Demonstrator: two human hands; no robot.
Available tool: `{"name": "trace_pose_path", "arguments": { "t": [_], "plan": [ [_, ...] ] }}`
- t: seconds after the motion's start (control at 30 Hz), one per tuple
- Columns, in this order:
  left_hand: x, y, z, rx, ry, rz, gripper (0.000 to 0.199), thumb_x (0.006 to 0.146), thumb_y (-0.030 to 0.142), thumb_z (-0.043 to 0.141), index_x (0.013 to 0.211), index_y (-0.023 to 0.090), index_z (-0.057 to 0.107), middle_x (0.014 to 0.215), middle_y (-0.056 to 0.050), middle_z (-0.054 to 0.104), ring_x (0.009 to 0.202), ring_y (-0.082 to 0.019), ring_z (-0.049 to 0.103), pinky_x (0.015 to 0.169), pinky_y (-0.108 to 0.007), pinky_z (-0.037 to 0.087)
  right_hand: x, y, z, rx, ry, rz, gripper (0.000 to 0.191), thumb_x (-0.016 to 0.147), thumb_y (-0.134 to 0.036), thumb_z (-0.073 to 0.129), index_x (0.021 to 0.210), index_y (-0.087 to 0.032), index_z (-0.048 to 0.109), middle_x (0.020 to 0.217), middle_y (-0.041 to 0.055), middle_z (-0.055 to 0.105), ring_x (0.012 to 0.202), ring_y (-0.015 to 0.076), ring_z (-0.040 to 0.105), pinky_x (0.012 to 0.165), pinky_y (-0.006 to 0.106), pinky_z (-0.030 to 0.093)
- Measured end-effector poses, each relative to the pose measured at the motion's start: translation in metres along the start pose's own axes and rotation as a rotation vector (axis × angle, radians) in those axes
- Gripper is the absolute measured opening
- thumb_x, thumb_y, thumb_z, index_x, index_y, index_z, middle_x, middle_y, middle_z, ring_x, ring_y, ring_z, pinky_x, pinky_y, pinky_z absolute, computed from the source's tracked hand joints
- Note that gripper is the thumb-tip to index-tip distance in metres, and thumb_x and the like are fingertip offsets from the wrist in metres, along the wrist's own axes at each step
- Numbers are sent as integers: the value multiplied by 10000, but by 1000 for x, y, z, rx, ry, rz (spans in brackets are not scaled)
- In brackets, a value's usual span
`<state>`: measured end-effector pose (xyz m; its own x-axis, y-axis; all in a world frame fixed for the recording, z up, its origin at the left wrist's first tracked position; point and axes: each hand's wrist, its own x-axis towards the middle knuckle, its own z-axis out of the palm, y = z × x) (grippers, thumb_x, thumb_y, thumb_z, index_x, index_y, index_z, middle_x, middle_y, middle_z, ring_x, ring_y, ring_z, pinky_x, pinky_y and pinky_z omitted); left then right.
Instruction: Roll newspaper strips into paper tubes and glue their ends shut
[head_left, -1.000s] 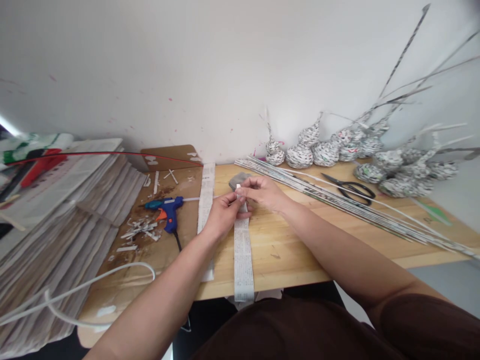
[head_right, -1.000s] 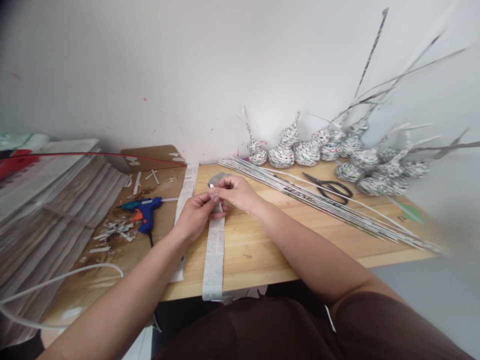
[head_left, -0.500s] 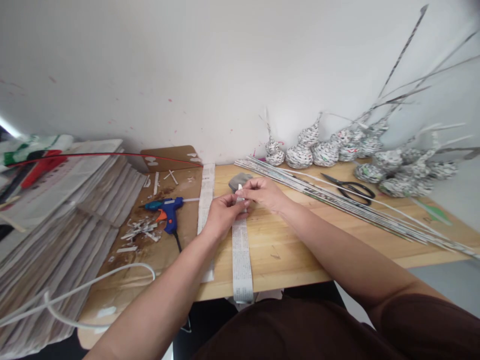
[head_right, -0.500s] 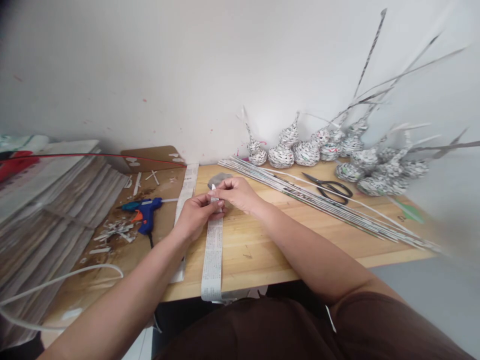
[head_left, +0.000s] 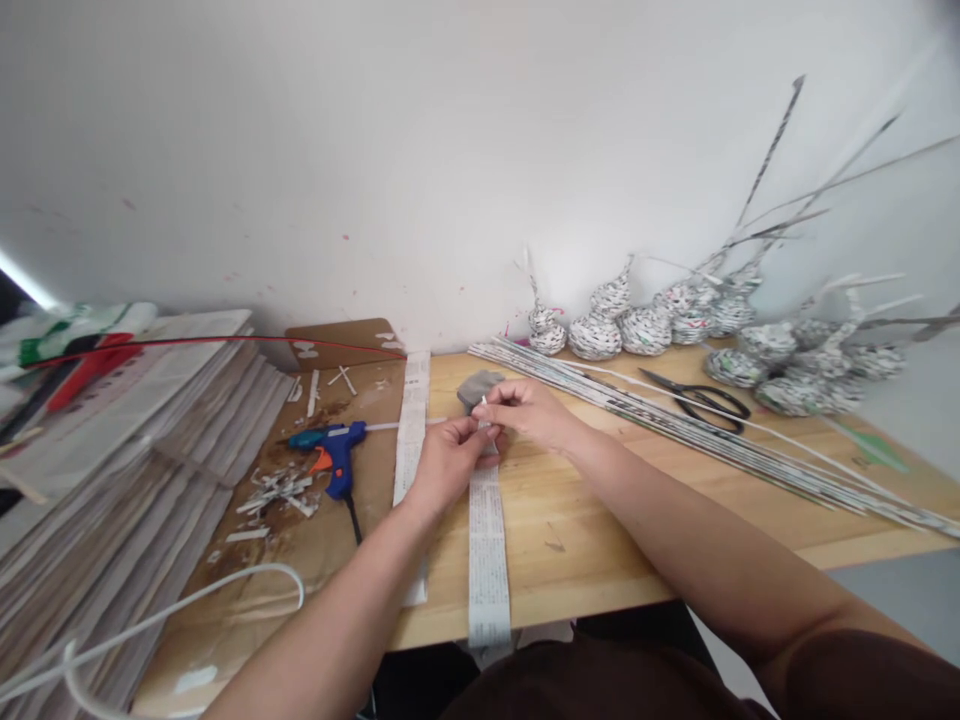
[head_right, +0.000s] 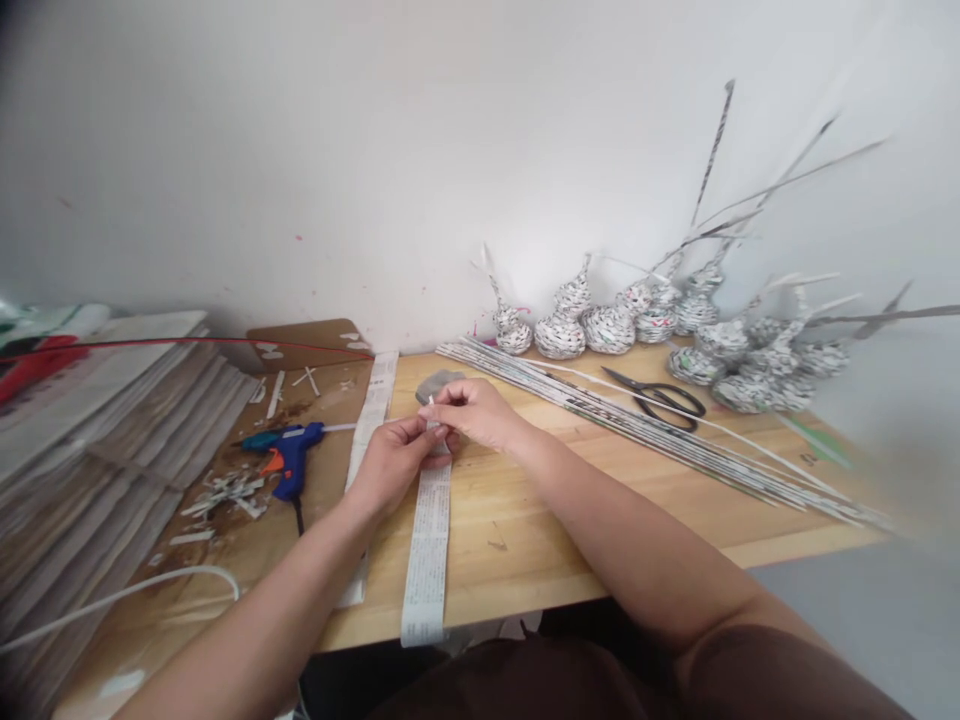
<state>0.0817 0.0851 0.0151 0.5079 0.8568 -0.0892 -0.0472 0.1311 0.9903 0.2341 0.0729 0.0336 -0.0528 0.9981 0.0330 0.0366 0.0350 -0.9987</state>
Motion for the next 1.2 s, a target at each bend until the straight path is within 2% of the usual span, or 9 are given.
{"name": "trace_pose_path", "arguments": {
  "t": [0.13, 0.2, 0.3, 0.37, 0.47, 0.57, 0.83, 1.03, 1.2],
  "plan": [
    [0, -1, 0, 39, -25, 31, 264, 717, 410, 713, 732, 146, 709, 747, -53, 675, 739, -182, 629, 685, -327, 564, -1, 1, 3, -53, 27, -44, 335, 724, -473, 714, 645, -175, 583, 534, -29, 578, 440, 102, 526, 432, 221, 413],
    [0, -3, 0, 47, -40, 43, 265, 711, 413, 716, 709, 148, 715, 732, -51, 675, 705, -173, 621, 666, -314, 561, -3, -2, 5, -189, 98, -140, 343, 751, -495, 682, 642, -182, 594, 555, -20, 574, 467, 111, 531, 458, 236, 413],
    [1, -4, 0, 45, -41, 47, 268, 690, 418, 733, 692, 151, 716, 702, -40, 671, 655, -158, 610, 652, -308, 562, -7, -8, 7, -410, 228, -341, 325, 805, -468, 637, 659, -178, 646, 693, 24, 617, 622, 128, 566, 588, 249, 447],
    [1, -4, 0, 37, -38, 40, 274, 691, 423, 733, 699, 150, 713, 715, -43, 678, 668, -163, 618, 659, -315, 566, -8, -12, 6, -394, 220, -378, 325, 859, -471, 567, 788, -181, 696, 817, 46, 657, 695, 138, 585, 637, 252, 461],
    [1, -2, -1, 4, -34, 36, 285, 720, 432, 711, 761, 149, 719, 768, -57, 697, 725, -177, 639, 681, -324, 570, -6, -12, 1, -254, 37, -237, 361, 866, -500, 545, 916, -180, 706, 831, 42, 686, 625, 130, 600, 579, 245, 469],
    [1, -1, -2, -30, -25, 41, 281, 731, 426, 705, 792, 152, 719, 788, -58, 701, 753, -179, 645, 678, -318, 569, -3, -8, -5, -197, -106, -111, 316, 797, -467, 645, 792, -157, 709, 679, 22, 666, 532, 123, 590, 529, 241, 467],
    [0, -2, 1, -87, -52, -76, 265, 666, 354, 774, 802, 132, 726, 762, -62, 696, 751, -171, 648, 681, -304, 570, 0, -2, -2, -8, 16, 19, 257, 689, -392, 749, 668, -147, 674, 555, -14, 618, 434, 88, 527, 415, 211, 422],
    [-2, -2, 2, -69, -96, -52, 273, 743, 350, 706, 912, 136, 718, 873, -90, 711, 819, -205, 662, 640, -312, 579, -1, -2, 1, 113, -4, 123, 333, 661, -409, 785, 631, -158, 569, 449, -49, 536, 342, 77, 469, 331, 192, 375],
    [-2, -4, 5, -97, -137, 14, 253, 776, 333, 676, 899, 114, 710, 876, -94, 713, 830, -193, 663, 738, -340, 574, 0, -1, 1, 169, -25, 136, 397, 649, -413, 799, 610, -171, 486, 427, -59, 509, 318, 65, 429, 295, 170, 303]
  ]
}}
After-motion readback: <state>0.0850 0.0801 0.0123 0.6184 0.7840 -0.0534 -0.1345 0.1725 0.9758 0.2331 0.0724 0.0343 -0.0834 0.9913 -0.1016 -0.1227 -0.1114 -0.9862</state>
